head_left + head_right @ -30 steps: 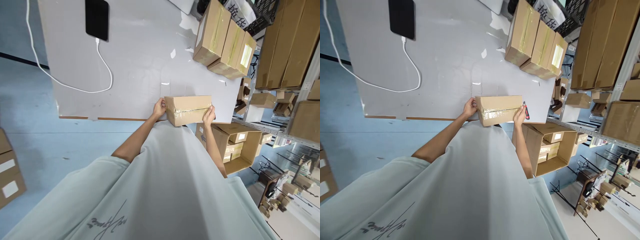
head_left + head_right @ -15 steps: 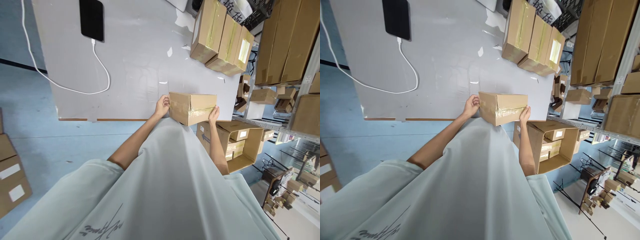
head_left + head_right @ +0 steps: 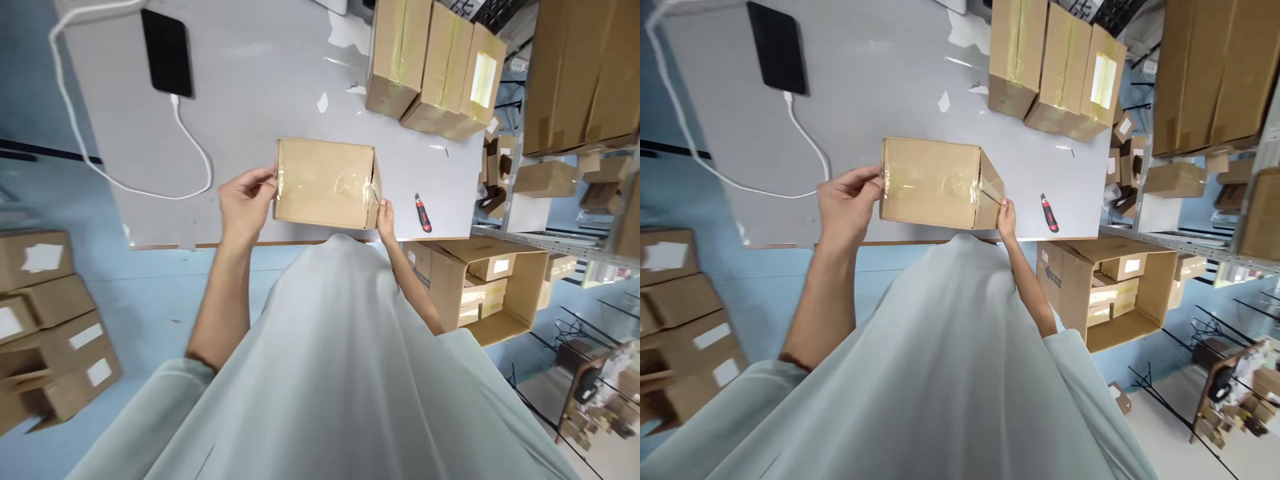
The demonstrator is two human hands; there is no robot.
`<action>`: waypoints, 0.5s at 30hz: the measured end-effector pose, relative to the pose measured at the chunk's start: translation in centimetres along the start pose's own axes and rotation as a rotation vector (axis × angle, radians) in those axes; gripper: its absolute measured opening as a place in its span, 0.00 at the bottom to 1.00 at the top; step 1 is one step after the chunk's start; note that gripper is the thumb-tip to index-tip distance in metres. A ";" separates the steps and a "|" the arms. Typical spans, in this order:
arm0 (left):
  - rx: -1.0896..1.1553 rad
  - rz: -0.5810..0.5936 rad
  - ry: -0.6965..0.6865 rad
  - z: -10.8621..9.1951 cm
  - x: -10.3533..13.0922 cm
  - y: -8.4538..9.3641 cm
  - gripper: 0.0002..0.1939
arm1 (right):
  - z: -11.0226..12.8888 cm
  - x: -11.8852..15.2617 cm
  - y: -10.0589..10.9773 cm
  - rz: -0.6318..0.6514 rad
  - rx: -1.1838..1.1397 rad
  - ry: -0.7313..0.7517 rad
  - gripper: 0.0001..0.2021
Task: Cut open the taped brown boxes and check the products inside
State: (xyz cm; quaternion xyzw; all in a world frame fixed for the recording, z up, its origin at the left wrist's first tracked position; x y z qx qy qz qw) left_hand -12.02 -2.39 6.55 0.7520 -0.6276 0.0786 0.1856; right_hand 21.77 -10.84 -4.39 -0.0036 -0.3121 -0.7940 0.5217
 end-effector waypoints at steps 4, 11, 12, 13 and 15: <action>-0.203 -0.132 0.018 -1.4 1.0 1.9 0.15 | 2.4 0.7 -2.1 0.186 0.002 0.097 0.35; -0.343 -0.139 -0.112 0.7 4.2 0.1 0.12 | 8.0 4.8 3.8 0.326 -0.156 0.362 0.32; -0.363 -0.157 -0.133 1.0 4.5 -0.4 0.11 | 8.3 5.3 4.3 0.341 -0.135 0.362 0.32; -0.383 -0.179 -0.150 1.1 4.8 -0.9 0.11 | 8.3 5.7 4.6 0.355 -0.123 0.353 0.32; -0.405 -0.220 -0.180 1.3 5.2 -1.9 0.11 | 8.0 6.4 4.8 0.378 -0.138 0.311 0.32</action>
Point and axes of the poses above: each hand's wrist, its own x-axis away from the middle knuckle, its own y-axis out of the back of the hand, z = x × y, the point moved 2 cm from there along -x, towards the middle knuckle, and after that the axes turned 6 degrees about y, right-handed, at the moved point
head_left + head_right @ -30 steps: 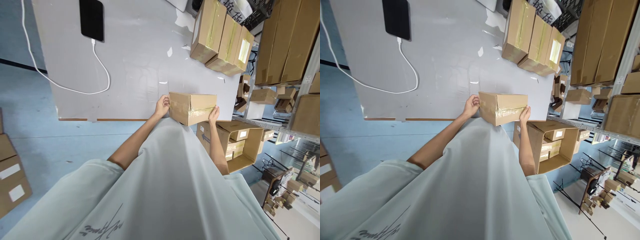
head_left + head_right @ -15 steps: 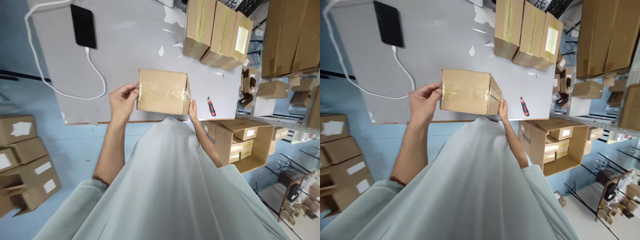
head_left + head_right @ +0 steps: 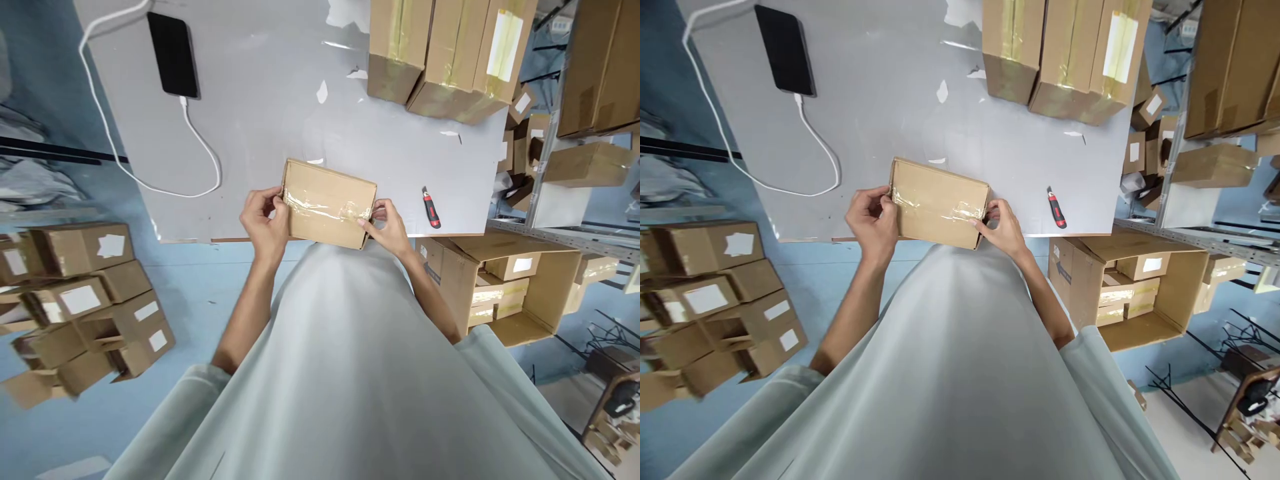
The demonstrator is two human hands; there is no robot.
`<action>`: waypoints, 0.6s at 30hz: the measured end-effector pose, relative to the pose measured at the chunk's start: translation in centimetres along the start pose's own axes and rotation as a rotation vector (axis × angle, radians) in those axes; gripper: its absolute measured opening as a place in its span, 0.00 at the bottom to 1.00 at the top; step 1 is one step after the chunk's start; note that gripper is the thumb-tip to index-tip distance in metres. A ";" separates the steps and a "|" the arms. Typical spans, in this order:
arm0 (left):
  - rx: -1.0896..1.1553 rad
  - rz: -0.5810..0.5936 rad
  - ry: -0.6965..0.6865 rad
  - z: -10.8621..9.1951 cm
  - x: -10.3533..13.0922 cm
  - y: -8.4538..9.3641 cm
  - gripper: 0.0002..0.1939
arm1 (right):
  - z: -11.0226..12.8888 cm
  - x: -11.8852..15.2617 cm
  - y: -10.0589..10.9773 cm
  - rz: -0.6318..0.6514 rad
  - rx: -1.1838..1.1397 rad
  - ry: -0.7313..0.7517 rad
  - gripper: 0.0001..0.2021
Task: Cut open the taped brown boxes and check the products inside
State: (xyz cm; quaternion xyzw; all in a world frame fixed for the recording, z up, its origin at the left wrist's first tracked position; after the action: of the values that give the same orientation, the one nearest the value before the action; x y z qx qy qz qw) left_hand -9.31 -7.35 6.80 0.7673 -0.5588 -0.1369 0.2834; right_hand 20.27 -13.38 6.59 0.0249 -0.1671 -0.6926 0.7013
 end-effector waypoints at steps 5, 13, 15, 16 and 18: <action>0.017 -0.024 -0.073 -1.1 0.6 -0.1 0.11 | -1.0 0.8 -1.5 -0.016 -0.174 -0.058 0.29; -0.092 0.036 -0.282 -6.6 3.3 2.3 0.15 | -5.8 -4.3 -2.6 -0.045 -0.337 -0.031 0.38; -0.110 0.120 -0.304 -7.6 4.0 0.6 0.17 | -7.7 -5.8 -1.9 -0.052 -0.313 -0.068 0.40; -0.108 0.178 -0.318 -7.8 4.2 -0.5 0.19 | -8.6 -6.4 -1.2 -0.069 -0.288 -0.086 0.40; -0.107 0.322 -0.352 -7.8 4.3 -2.9 0.24 | -10.0 -7.2 0.3 -0.115 -0.212 -0.123 0.39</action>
State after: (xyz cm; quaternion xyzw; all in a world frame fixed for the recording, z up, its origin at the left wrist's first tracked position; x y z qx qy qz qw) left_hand -1.45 -8.54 11.79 0.6163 -0.7067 -0.2511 0.2401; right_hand 23.36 -8.31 -4.14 -0.0823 -0.1338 -0.7456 0.6476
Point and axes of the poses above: each hand's wrist, its own x-axis away from the middle knuckle, its own y-axis out of the back of the hand, z = x × y, the point moved 2 cm from there along -x, towards the middle knuckle, and after that the axes turned 6 degrees about y, right-handed, at the moved point
